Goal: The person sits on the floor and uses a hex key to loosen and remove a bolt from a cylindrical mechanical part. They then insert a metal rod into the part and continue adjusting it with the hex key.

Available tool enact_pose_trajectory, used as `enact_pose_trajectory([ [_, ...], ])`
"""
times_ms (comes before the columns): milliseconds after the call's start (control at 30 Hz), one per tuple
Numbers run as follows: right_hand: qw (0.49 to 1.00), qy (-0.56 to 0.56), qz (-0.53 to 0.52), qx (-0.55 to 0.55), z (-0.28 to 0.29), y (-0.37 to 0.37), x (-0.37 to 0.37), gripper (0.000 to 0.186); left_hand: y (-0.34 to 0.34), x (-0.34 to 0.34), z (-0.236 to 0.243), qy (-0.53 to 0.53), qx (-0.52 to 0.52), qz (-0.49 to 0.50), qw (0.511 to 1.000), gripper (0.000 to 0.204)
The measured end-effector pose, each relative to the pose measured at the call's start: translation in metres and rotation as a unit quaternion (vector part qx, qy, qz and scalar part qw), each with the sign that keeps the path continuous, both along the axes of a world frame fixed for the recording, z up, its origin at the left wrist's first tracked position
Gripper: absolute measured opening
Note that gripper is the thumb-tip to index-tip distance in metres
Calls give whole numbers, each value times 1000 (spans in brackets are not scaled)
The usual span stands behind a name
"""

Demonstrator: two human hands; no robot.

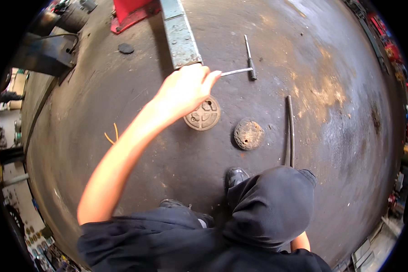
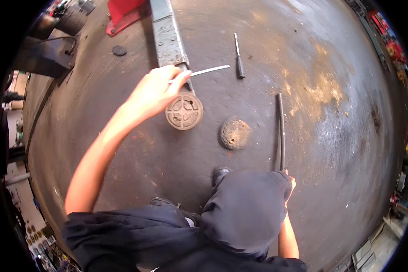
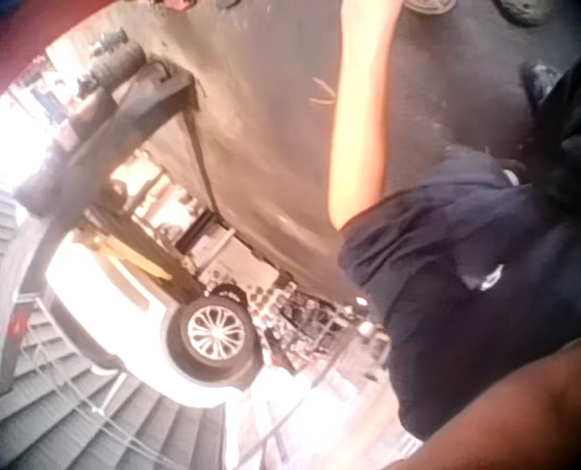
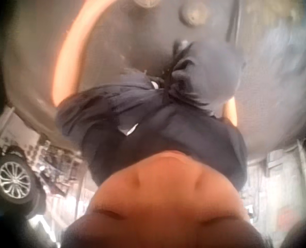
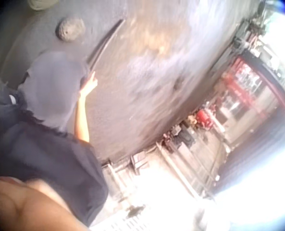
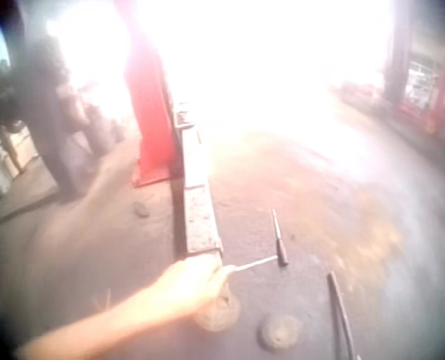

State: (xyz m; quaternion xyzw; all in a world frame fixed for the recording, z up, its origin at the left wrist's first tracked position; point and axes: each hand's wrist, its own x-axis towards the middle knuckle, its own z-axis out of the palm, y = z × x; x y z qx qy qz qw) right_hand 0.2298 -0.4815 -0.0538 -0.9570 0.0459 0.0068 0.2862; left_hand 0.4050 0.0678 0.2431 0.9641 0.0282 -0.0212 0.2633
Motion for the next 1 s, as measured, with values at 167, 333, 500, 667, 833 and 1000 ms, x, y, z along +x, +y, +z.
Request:
enact_pose_trajectory([
  [167,1000,-6,-3,-31,21,9,1,53,75,-109,75,134,75,62,986,40],
  [333,998,-16,29,-62,22,20,11,44,62,-247,94,283,233,143,919,31],
  [500,968,-118,117,-187,16,17,39,36,32,-256,103,364,45,-6,930,27],
  [667,998,47,13,-38,38,43,90,26,30,-265,109,324,81,-18,942,23],
  [833,983,177,-26,-47,52,78,117,30,28,-269,109,351,80,-8,933,21],
  [1000,969,222,-56,-96,61,86,132,42,31,-270,97,349,126,-52,927,20],
])
